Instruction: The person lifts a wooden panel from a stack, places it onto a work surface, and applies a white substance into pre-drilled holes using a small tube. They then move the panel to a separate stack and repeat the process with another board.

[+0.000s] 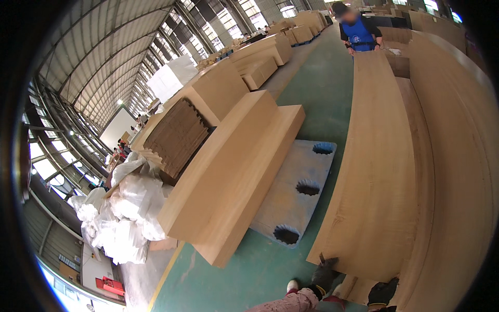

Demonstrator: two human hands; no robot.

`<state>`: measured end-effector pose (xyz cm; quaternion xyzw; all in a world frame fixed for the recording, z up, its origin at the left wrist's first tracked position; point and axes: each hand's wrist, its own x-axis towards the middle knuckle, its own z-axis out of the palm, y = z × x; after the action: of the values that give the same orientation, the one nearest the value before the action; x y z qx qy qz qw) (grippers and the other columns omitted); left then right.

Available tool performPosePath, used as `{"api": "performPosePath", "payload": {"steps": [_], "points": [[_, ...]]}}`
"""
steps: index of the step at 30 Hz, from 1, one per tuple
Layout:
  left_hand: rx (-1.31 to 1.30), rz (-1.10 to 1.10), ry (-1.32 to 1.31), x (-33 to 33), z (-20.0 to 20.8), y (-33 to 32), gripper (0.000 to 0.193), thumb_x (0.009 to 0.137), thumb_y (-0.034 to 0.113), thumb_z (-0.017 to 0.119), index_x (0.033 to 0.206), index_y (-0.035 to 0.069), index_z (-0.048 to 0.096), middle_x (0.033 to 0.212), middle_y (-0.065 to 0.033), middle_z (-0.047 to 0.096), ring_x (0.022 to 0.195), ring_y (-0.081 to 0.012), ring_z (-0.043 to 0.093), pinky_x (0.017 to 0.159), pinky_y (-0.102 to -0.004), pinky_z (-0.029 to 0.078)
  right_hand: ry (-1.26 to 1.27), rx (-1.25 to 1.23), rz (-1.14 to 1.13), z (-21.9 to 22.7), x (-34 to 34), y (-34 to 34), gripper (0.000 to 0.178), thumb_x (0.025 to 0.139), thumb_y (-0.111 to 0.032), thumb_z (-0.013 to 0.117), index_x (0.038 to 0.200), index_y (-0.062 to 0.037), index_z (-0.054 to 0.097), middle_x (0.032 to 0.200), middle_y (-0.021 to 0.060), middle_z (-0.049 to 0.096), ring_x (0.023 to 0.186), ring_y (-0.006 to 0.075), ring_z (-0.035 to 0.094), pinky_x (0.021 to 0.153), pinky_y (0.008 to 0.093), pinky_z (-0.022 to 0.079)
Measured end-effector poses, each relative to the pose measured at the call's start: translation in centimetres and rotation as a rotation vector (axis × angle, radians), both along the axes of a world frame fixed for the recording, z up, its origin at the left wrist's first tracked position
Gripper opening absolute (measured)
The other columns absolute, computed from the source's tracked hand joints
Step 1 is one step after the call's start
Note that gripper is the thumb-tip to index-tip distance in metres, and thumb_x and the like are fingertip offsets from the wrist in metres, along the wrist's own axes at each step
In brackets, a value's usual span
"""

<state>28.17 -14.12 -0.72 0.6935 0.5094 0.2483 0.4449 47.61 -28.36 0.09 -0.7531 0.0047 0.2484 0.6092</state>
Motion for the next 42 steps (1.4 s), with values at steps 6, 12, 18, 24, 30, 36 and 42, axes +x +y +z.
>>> {"api": "performPosePath", "payload": {"steps": [6, 12, 18, 24, 30, 36, 42], "points": [[-0.767, 0.572, -0.757, -5.9, 3.9, 3.5, 0.035, 0.093, 0.026, 0.056, 0.121, 0.006, 0.054, 0.118, -0.0107, 0.059, 0.107, -0.0262, 0.058, 0.089, -0.0406, 0.052, 0.375, 0.483, -0.268, -1.3, -4.8, 3.0, 0.042, 0.100, -0.028, 0.045, 0.130, 0.0008, 0.049, 0.126, 0.0086, 0.055, 0.113, 0.0186, 0.051, 0.097, 0.0256, 0.041], [-0.652, 0.599, -0.716, -15.4, 2.9, 6.6, 0.036, 0.094, 0.029, 0.056, 0.123, 0.008, 0.052, 0.115, -0.0073, 0.060, 0.109, -0.0224, 0.057, 0.084, -0.0366, 0.053, 0.534, 0.572, 0.172, -0.7, -11.9, 5.0, 0.029, 0.099, -0.031, 0.048, 0.114, -0.0071, 0.057, 0.100, 0.0024, 0.059, 0.087, 0.0117, 0.057, 0.073, 0.0218, 0.048], [-0.668, 0.619, -0.773, -29.3, -3.9, 8.2, 0.039, 0.090, 0.026, 0.061, 0.122, 0.007, 0.052, 0.120, -0.0035, 0.058, 0.112, -0.0221, 0.055, 0.083, -0.0373, 0.053, 0.021, 0.057, 0.558, -2.9, -23.0, 5.3, 0.026, 0.097, -0.020, 0.048, 0.115, -0.0029, 0.055, 0.090, 0.0082, 0.059, 0.079, 0.0218, 0.060, 0.063, 0.0336, 0.050], [-0.597, 0.602, -0.726, -45.9, -8.8, 13.4, 0.038, 0.093, 0.034, 0.059, 0.121, 0.008, 0.055, 0.117, -0.0012, 0.059, 0.100, -0.0171, 0.058, 0.078, -0.0346, 0.052, -0.745, -0.357, 0.974, -4.5, -39.3, 11.2, 0.022, 0.093, -0.015, 0.055, 0.109, -0.0013, 0.053, 0.087, 0.0098, 0.057, 0.072, 0.0283, 0.054, 0.062, 0.0344, 0.047], [-0.698, 0.765, -0.580, -61.3, -12.5, 16.0, 0.034, 0.098, 0.037, 0.048, 0.111, 0.007, 0.061, 0.093, -0.0017, 0.065, 0.079, -0.0138, 0.059, 0.069, -0.0297, 0.050, 0.477, -0.229, 0.697, -9.0, -54.2, 15.5, 0.020, 0.090, -0.022, 0.061, 0.102, -0.0118, 0.049, 0.078, -0.0024, 0.050, 0.056, 0.0069, 0.045, 0.045, 0.0231, 0.036], [-0.685, 0.810, -0.341, -70.2, -20.6, 15.3, 0.038, 0.099, 0.039, 0.046, 0.109, 0.006, 0.062, 0.093, -0.0051, 0.066, 0.080, -0.0146, 0.059, 0.067, -0.0301, 0.047, 0.798, -0.428, 0.620, -14.5, -63.4, 17.0, 0.020, 0.090, -0.022, 0.062, 0.103, -0.0149, 0.049, 0.071, -0.0033, 0.048, 0.047, 0.0071, 0.037, 0.040, 0.0226, 0.031], [-0.675, 0.983, -0.440, -75.9, -28.7, 12.3, 0.036, 0.097, 0.036, 0.051, 0.108, 0.003, 0.061, 0.091, -0.0053, 0.066, 0.075, -0.0152, 0.059, 0.066, -0.0304, 0.047, 0.726, -0.511, 0.626, -21.8, -70.6, 16.3, 0.023, 0.089, -0.031, 0.066, 0.087, -0.0226, 0.044, 0.057, -0.0072, 0.036, 0.038, 0.0071, 0.030, 0.036, 0.0237, 0.021]]}}
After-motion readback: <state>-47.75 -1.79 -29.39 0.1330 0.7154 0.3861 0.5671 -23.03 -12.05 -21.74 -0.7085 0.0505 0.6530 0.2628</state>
